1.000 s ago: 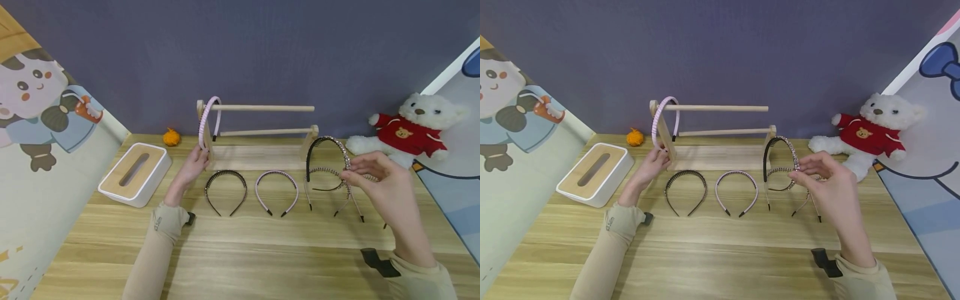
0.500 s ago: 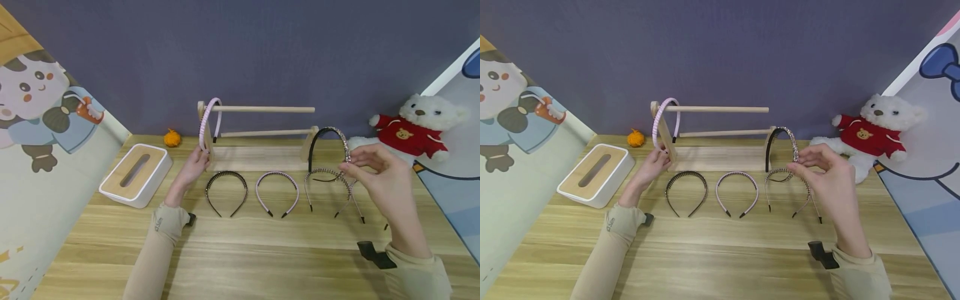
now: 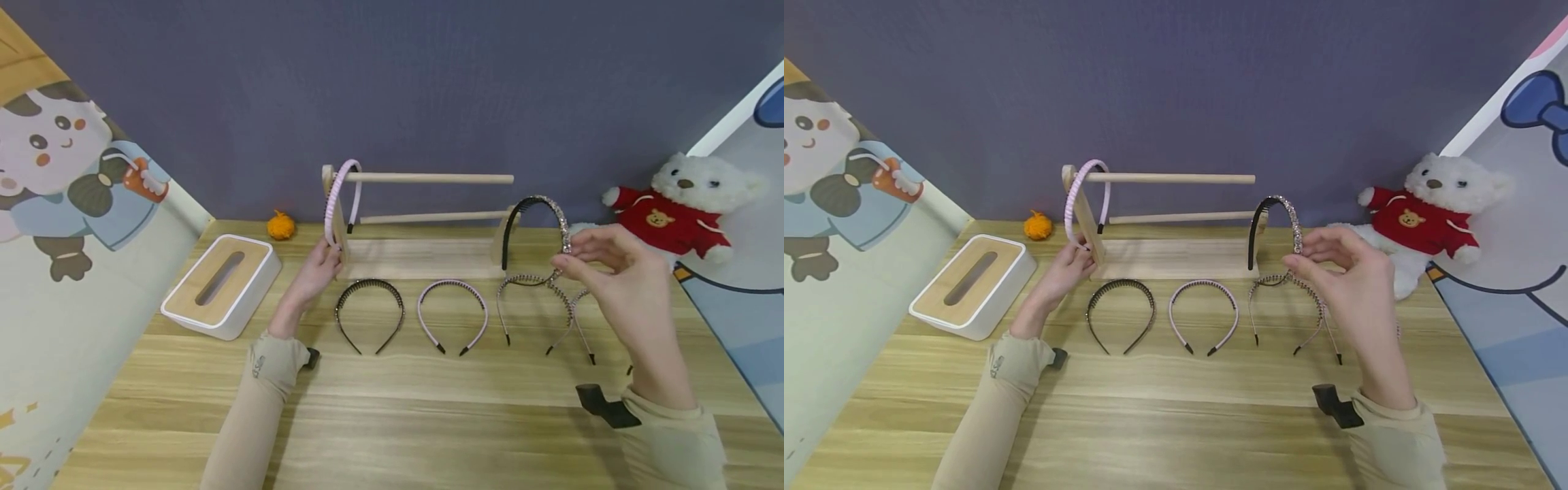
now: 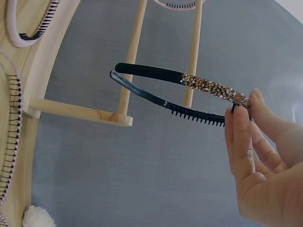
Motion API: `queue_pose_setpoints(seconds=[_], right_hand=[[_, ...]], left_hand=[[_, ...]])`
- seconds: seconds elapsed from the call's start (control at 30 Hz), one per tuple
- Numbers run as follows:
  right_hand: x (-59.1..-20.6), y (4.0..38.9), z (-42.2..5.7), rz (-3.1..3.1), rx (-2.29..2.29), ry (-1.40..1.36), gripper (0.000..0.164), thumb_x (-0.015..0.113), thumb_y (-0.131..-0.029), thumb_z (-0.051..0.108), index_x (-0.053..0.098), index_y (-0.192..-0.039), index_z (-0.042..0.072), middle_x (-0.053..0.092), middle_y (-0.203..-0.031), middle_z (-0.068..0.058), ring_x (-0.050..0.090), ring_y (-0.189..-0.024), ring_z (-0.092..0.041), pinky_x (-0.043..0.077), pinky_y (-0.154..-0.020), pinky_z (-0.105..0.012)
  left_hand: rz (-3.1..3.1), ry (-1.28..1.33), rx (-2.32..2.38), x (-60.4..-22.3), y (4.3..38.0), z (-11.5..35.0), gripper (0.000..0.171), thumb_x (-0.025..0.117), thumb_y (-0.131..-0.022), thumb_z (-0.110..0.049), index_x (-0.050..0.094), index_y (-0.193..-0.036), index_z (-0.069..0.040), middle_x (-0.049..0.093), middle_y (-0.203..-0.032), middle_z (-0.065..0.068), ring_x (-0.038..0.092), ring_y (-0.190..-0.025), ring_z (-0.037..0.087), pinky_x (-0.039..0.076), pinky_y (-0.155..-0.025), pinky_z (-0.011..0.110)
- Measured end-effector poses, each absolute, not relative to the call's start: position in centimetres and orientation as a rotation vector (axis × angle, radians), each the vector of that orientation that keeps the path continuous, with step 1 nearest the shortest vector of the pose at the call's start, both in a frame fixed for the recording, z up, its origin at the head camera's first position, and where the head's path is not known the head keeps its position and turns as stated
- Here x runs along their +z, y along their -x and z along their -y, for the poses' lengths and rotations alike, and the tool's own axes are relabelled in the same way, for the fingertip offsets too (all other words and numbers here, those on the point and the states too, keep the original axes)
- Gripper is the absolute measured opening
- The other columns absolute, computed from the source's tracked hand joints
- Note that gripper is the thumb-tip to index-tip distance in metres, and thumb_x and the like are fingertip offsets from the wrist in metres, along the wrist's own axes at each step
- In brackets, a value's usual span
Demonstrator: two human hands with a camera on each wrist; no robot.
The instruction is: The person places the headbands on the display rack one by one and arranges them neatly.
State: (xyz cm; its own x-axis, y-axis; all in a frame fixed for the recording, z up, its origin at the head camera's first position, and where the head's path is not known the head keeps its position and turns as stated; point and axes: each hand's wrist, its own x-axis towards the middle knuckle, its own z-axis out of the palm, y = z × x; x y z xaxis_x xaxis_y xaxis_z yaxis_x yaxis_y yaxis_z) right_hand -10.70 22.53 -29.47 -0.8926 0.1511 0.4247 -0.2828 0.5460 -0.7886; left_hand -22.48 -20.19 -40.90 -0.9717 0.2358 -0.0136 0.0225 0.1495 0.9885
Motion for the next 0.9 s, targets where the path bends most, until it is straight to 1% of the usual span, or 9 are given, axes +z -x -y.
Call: queue_pose_setpoints(seconds=[0.1, 0.23, 0.37, 0.43, 0.5, 0.57, 0.63, 0.73, 0.9], right_hand=[[-29.3, 10.8, -22.4, 2.323, 1.32, -0.088, 0.031, 0.087, -0.088, -0.004, 0.073, -0.115, -0.003, 0.073, -0.095, 0.011, 0.07, -0.085, -0.003, 0.055, -0.077, -0.011], [-29.1, 11.1, -22.1, 2.317, 1.306, -0.057, 0.031, 0.088, -0.088, -0.001, 0.074, -0.116, -0.001, 0.073, -0.095, 0.013, 0.07, -0.083, -0.003, 0.054, -0.076, -0.011], [-28.8, 11.4, -21.9, 2.315, 1.29, -0.029, 0.03, 0.088, -0.089, 0.002, 0.074, -0.116, 0.001, 0.073, -0.093, 0.015, 0.07, -0.079, -0.002, 0.054, -0.073, -0.012], [-28.7, 11.5, -21.7, 2.304, 1.291, -0.032, 0.03, 0.088, -0.089, 0.002, 0.074, -0.115, 0.001, 0.073, -0.092, 0.014, 0.07, -0.077, -0.002, 0.055, -0.071, -0.012], [-28.6, 11.7, -21.6, 2.286, 1.305, -0.035, 0.03, 0.088, -0.088, 0.0, 0.074, -0.115, -0.001, 0.073, -0.092, 0.013, 0.07, -0.078, -0.003, 0.055, -0.07, -0.013], [-28.4, 11.9, -21.4, 2.27, 1.314, -0.042, 0.03, 0.088, -0.088, -0.001, 0.074, -0.114, -0.001, 0.073, -0.091, 0.012, 0.07, -0.079, -0.005, 0.055, -0.07, -0.013], [-28.3, 12.0, -21.3, 2.259, 1.323, -0.039, 0.029, 0.088, -0.088, 0.0, 0.075, -0.114, -0.001, 0.073, -0.091, 0.011, 0.07, -0.081, -0.006, 0.055, -0.07, -0.013], [-28.1, 12.3, -21.1, 2.244, 1.321, -0.053, 0.028, 0.088, -0.088, -0.001, 0.075, -0.113, -0.001, 0.073, -0.091, 0.01, 0.069, -0.082, -0.007, 0.056, -0.071, -0.013], [-27.8, 12.6, -20.8, 2.222, 1.328, -0.079, 0.026, 0.087, -0.089, -0.001, 0.075, -0.112, -0.002, 0.073, -0.091, 0.008, 0.069, -0.083, -0.009, 0.056, -0.071, -0.014]], left_hand=[[-2.255, -0.258, 1.929, -40.9, 22.5, 20.2, 0.056, 0.031, -0.119, -0.015, 0.016, -0.17, -0.001, 0.043, -0.147, 0.033, 0.049, -0.11, 0.028, 0.047, -0.092, 0.032], [-2.26, -0.267, 1.935, -40.9, 22.6, 20.1, 0.054, 0.033, -0.119, -0.015, 0.021, -0.169, 0.0, 0.046, -0.107, 0.019, 0.04, -0.081, 0.017, 0.041, -0.072, 0.027], [-2.272, -0.276, 1.932, -40.9, 22.5, 20.1, 0.053, 0.033, -0.119, -0.014, 0.022, -0.168, 0.001, 0.043, -0.097, 0.012, 0.038, -0.074, 0.012, 0.04, -0.067, 0.025], [-2.284, -0.277, 1.922, -40.9, 22.5, 20.1, 0.054, 0.033, -0.118, -0.014, 0.021, -0.168, 0.002, 0.048, -0.103, 0.017, 0.043, -0.078, 0.014, 0.043, -0.071, 0.027], [-2.281, -0.27, 1.928, -40.9, 22.5, 20.1, 0.055, 0.033, -0.118, -0.013, 0.019, -0.169, 0.002, 0.052, -0.123, 0.027, 0.052, -0.093, 0.021, 0.049, -0.084, 0.031], [-2.268, -0.258, 1.937, -40.9, 22.5, 20.1, 0.056, 0.033, -0.118, -0.013, 0.016, -0.169, 0.002, 0.045, -0.149, 0.033, 0.055, -0.118, 0.032, 0.05, -0.103, 0.039], [-2.243, -0.249, 1.962, -41.0, 22.5, 20.0, 0.057, 0.034, -0.118, -0.013, 0.015, -0.17, 0.001, 0.03, -0.165, 0.033, 0.044, -0.142, 0.041, 0.04, -0.118, 0.048], [-2.23, -0.252, 1.966, -41.0, 22.5, 20.0, 0.058, 0.034, -0.118, -0.013, 0.013, -0.17, 0.0, 0.022, -0.169, 0.033, 0.034, -0.152, 0.045, 0.031, -0.123, 0.052], [-2.24, -0.25, 1.963, -41.0, 22.4, 20.1, 0.058, 0.035, -0.118, -0.013, 0.014, -0.17, 0.001, 0.023, -0.168, 0.034, 0.036, -0.15, 0.047, 0.034, -0.122, 0.053]])
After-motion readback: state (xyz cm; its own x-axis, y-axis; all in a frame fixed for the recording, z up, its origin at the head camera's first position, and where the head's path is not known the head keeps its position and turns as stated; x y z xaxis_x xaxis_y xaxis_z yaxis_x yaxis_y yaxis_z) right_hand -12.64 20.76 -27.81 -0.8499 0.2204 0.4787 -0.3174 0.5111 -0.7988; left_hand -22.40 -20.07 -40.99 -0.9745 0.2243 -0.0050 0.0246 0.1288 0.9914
